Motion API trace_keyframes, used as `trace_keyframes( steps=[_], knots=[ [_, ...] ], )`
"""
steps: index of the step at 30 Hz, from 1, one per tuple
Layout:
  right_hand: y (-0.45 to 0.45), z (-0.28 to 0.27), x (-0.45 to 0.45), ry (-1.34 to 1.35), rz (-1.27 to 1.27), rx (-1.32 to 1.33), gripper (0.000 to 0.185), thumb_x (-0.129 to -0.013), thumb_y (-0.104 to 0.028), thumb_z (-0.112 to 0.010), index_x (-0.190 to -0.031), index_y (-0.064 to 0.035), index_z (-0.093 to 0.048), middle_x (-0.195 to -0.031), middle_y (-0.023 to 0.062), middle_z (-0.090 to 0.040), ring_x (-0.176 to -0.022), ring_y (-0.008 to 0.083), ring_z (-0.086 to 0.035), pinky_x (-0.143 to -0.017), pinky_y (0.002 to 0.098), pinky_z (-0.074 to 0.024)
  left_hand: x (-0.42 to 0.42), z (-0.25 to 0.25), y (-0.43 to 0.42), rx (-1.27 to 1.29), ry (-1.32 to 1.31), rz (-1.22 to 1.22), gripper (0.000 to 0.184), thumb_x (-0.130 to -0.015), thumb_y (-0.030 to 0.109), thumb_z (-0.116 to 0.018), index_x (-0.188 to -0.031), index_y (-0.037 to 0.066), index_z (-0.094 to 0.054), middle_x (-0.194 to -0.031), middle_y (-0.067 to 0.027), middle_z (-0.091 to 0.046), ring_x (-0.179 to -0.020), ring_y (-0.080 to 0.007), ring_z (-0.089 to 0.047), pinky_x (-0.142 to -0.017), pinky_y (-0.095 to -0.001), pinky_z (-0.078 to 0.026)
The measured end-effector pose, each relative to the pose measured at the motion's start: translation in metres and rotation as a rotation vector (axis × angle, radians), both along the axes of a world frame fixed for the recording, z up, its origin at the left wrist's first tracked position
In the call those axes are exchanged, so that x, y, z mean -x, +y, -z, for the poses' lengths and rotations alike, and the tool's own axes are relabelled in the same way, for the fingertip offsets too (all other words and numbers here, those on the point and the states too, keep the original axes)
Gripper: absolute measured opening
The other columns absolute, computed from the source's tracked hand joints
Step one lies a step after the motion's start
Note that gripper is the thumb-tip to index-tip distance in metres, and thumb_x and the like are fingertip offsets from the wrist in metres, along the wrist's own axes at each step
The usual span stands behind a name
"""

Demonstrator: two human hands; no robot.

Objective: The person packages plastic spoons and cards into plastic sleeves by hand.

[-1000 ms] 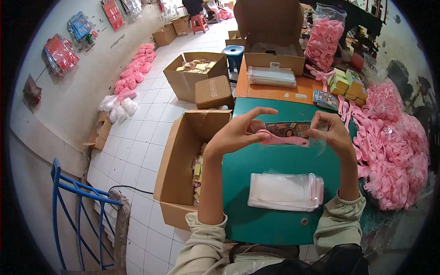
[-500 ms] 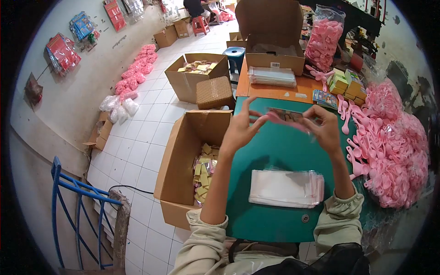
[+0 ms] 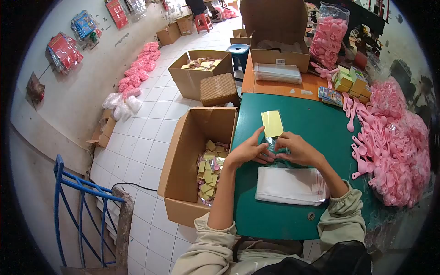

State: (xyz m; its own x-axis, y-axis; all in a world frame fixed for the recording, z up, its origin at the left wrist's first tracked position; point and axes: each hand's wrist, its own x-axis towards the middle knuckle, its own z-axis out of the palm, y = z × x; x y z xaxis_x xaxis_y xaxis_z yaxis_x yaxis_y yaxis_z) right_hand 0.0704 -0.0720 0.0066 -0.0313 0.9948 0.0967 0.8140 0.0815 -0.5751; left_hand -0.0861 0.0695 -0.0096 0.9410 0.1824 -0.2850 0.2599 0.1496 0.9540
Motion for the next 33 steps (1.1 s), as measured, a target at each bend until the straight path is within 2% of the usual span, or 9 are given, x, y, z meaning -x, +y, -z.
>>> trace_keyframes(
  steps=[6,13,18,21,24,29,30,32,33],
  knots=[
    [0.003,0.005,0.009,0.082,0.009,-0.016,0.018,-0.071,-0.01,-0.067,-0.084,-0.0052,-0.056,-0.091,0.0121,-0.052,-0.089,0.0286,-0.051,-0.078,0.0375,-0.0422,0.001,-0.002,0.0,0.032,0.029,-0.038,0.06,-0.095,0.015,-0.039,-0.143,0.011,-0.004,-0.089,-0.0164,-0.064,-0.08,-0.0242,-0.066,-0.072,-0.0333,-0.055],
    [0.005,0.006,0.015,-0.218,0.008,-0.206,0.016,-0.067,-0.008,-0.066,-0.078,-0.0056,-0.054,-0.085,0.0091,-0.052,-0.085,0.0267,-0.051,-0.076,0.0363,-0.0403,-0.006,0.008,0.0,0.173,0.028,-0.163,0.063,-0.094,0.024,-0.045,-0.142,0.006,-0.009,-0.092,-0.0167,-0.063,-0.082,-0.0205,-0.065,-0.074,-0.0309,-0.054],
    [0.008,0.016,0.019,-0.37,-0.028,-0.361,0.018,-0.064,-0.006,-0.064,-0.075,-0.0051,-0.05,-0.083,0.0103,-0.05,-0.08,0.0263,-0.051,-0.074,0.0374,-0.0399,-0.016,0.015,-0.007,0.058,-0.005,-0.222,0.063,-0.09,0.014,-0.052,-0.141,0.008,-0.017,-0.085,-0.0103,-0.062,-0.075,-0.0151,-0.062,-0.064,-0.0268,-0.054],
    [0.006,0.01,0.019,-0.254,-0.1,-0.322,0.015,-0.068,-0.006,-0.061,-0.077,-0.0048,-0.049,-0.078,0.0103,-0.049,-0.078,0.0262,-0.051,-0.071,0.0356,-0.0408,-0.022,0.027,-0.008,0.012,-0.054,-0.211,0.062,-0.087,0.007,-0.054,-0.14,0.007,-0.021,-0.083,-0.0087,-0.061,-0.073,-0.0138,-0.062,-0.061,-0.0253,-0.052],
    [-0.001,-0.005,0.009,0.091,-0.157,-0.094,0.014,-0.074,-0.011,-0.06,-0.08,-0.0031,-0.05,-0.077,0.012,-0.049,-0.073,0.026,-0.049,-0.067,0.0337,-0.0409,-0.023,0.033,-0.004,-0.027,-0.108,-0.282,0.059,-0.085,0.002,-0.053,-0.137,0.007,-0.025,-0.081,-0.0093,-0.062,-0.07,-0.0132,-0.061,-0.055,-0.0253,-0.052],
    [-0.064,-0.087,-0.052,0.28,-0.06,-0.126,0.014,-0.079,-0.013,-0.056,-0.079,-0.0042,-0.045,-0.074,0.0028,-0.042,-0.066,0.0141,-0.042,-0.06,0.0285,-0.037,-0.014,0.014,-0.001,0.067,-0.056,-0.168,0.047,-0.086,0.002,-0.051,-0.13,0.006,-0.034,-0.088,-0.0131,-0.065,-0.073,-0.0137,-0.063,-0.058,-0.0237,-0.052],
    [-0.094,-0.103,-0.073,0.523,0.046,-0.051,0.013,-0.078,-0.013,-0.057,-0.078,-0.0045,-0.047,-0.077,0.0002,-0.044,-0.069,0.0112,-0.043,-0.06,0.0251,-0.036,-0.014,0.018,0.002,0.01,-0.041,-0.142,0.04,-0.087,0.004,-0.05,-0.125,0.005,-0.039,-0.09,-0.0127,-0.065,-0.076,-0.0131,-0.063,-0.062,-0.0237,-0.051],
    [-0.154,-0.114,-0.138,0.457,0.253,-0.216,0.013,-0.08,-0.013,-0.057,-0.082,-0.0025,-0.05,-0.075,0.003,-0.045,-0.067,0.01,-0.043,-0.061,0.022,-0.0385,-0.013,0.013,-0.001,0.014,-0.022,-0.151,0.034,-0.087,0.005,-0.049,-0.121,0.005,-0.043,-0.09,-0.0112,-0.065,-0.077,-0.0124,-0.063,-0.063,-0.0233,-0.051],
    [-0.189,-0.121,-0.189,0.388,0.558,-0.074,0.014,-0.077,-0.007,-0.06,-0.087,-0.0017,-0.051,-0.084,0.0064,-0.05,-0.072,0.013,-0.05,-0.065,0.0237,-0.0429,-0.013,0.011,-0.002,0.016,-0.016,-0.156,0.032,-0.087,0.005,-0.049,-0.119,0.005,-0.045,-0.09,-0.0104,-0.065,-0.077,-0.0121,-0.062,-0.063,-0.0231,-0.051]
  ],
)
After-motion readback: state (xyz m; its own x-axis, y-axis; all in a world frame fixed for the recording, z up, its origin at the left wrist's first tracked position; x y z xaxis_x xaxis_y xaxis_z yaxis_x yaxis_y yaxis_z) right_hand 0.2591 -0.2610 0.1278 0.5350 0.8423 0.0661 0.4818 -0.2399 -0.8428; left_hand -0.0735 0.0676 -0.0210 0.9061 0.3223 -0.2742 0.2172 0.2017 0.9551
